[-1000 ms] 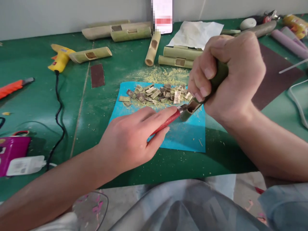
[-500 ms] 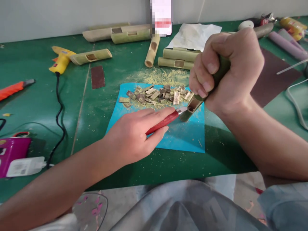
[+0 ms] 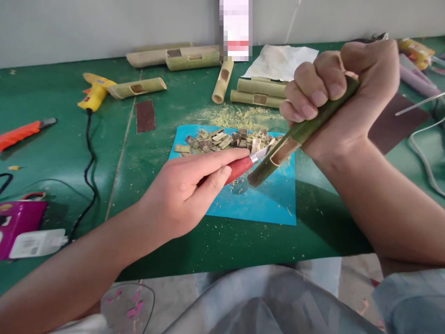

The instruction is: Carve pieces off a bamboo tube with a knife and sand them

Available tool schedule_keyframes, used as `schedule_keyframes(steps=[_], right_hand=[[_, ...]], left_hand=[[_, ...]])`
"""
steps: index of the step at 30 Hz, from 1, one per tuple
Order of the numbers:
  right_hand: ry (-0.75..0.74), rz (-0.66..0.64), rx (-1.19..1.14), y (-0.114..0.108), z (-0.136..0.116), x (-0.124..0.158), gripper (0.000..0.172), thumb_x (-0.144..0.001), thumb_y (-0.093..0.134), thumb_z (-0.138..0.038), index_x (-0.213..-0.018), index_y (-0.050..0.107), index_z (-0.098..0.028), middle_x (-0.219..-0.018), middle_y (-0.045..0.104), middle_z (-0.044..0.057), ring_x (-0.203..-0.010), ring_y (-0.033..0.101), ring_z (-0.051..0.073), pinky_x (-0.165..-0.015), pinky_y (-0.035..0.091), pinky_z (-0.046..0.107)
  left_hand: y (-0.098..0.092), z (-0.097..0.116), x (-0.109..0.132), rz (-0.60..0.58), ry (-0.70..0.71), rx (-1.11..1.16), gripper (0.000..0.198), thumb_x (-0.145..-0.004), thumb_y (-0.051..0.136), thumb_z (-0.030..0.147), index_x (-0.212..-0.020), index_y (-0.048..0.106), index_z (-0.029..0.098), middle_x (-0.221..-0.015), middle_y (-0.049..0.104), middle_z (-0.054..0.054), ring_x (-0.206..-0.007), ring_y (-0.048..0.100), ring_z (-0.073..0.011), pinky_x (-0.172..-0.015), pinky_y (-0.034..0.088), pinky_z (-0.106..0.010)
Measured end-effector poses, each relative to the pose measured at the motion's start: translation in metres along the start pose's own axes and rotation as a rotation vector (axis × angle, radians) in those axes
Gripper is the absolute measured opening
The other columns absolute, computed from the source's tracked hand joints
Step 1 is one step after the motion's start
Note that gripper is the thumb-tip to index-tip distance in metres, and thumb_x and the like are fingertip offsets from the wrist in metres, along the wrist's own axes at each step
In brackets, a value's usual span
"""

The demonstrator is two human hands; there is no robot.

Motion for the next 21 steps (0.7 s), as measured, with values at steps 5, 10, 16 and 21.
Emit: schedule_keyframes(steps=[5, 10, 16, 21], right_hand=[[0.159, -0.063, -0.091, 0.000, 0.017, -0.004, 0.047, -0.078, 0.058, -0.034, -0.056, 0.018, -0.022, -0.048, 0.014, -0.007, -0.041, 0.016, 0.008, -0.039, 0.020, 0.025], [0.333, 0.012, -0.145, -0.010, 0.037, -0.007, 0.038, -0.092, 0.052, -0.040, -0.063, 0.034, -0.023, -0.048, 0.020, -0.009, -0.041, 0.019, 0.008, -0.039, 0.021, 0.023], [0.546, 0.179, -0.136, -0.025, 0.065, -0.004, 0.037, -0.098, 0.047, -0.040, -0.067, 0.041, -0.021, -0.051, 0.033, -0.008, -0.041, 0.026, 0.006, -0.039, 0.024, 0.020], [0.583, 0.235, -0.122, -0.027, 0.072, 0.001, 0.041, -0.091, 0.052, -0.053, -0.068, 0.038, -0.022, -0.052, 0.034, -0.008, -0.041, 0.029, 0.007, -0.039, 0.027, 0.021]], left_hand=[[-0.010, -0.001, 0.003, 0.090, 0.016, -0.065, 0.023, -0.094, 0.058, 0.029, -0.116, 0.066, 0.025, -0.115, 0.074, 0.001, -0.096, 0.071, -0.0168, -0.081, 0.057, -0.025], [-0.019, -0.007, 0.005, 0.106, -0.044, 0.062, 0.015, -0.092, 0.060, 0.027, -0.107, 0.064, 0.027, -0.097, 0.073, 0.003, -0.064, 0.065, -0.0106, -0.055, 0.054, -0.022], [-0.013, -0.012, 0.000, 0.013, -0.125, 0.233, 0.019, -0.097, 0.053, 0.024, -0.106, 0.069, 0.028, -0.065, 0.066, 0.005, -0.052, 0.062, -0.0108, -0.052, 0.053, -0.024], [-0.006, -0.012, -0.002, 0.011, -0.150, 0.364, 0.021, -0.099, 0.053, 0.024, -0.102, 0.073, 0.030, -0.054, 0.061, 0.007, -0.048, 0.060, -0.0094, -0.051, 0.052, -0.024]])
Point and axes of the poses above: each hand's wrist, its own x-axis away from the middle knuckle, its own y-axis out of the palm, z = x × y, the point moved 8 cm from there along -x, towards the middle knuckle
